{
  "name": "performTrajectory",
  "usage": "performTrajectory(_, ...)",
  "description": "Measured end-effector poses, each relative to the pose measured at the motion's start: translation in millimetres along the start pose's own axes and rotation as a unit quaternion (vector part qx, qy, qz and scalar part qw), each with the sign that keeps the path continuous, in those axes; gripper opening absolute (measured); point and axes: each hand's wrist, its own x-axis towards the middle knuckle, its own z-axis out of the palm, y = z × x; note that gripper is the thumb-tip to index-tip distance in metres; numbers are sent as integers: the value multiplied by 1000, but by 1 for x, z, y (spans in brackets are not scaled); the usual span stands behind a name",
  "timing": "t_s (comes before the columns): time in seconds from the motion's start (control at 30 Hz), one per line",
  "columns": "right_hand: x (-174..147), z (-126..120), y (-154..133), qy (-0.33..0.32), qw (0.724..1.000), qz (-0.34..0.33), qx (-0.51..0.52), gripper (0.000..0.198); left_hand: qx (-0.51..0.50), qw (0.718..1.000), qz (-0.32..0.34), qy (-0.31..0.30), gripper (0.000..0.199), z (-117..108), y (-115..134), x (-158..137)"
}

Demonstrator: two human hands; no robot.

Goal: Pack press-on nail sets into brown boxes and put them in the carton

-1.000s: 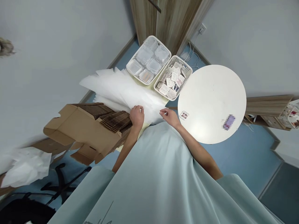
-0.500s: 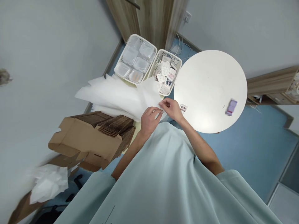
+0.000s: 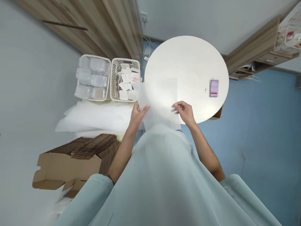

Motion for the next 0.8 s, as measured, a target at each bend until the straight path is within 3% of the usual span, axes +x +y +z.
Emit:
performTrajectory(0.17,6,-91,30,65,998,5,13,48,-11,992,-68,-104,89,69,10,8)
performTrajectory(0.4,18,-180,78,116,992,37,8,45,25,990,-81,-109,76,151,5,25)
performTrajectory(0.6,38,-211,115,132,989,65,16,41,124,985,-84,-86,77,182,-7,46)
performTrajectory(0.8,61,-207,151,129,985,116,-11,30,230,965,-96,-76,66,180,-38,77)
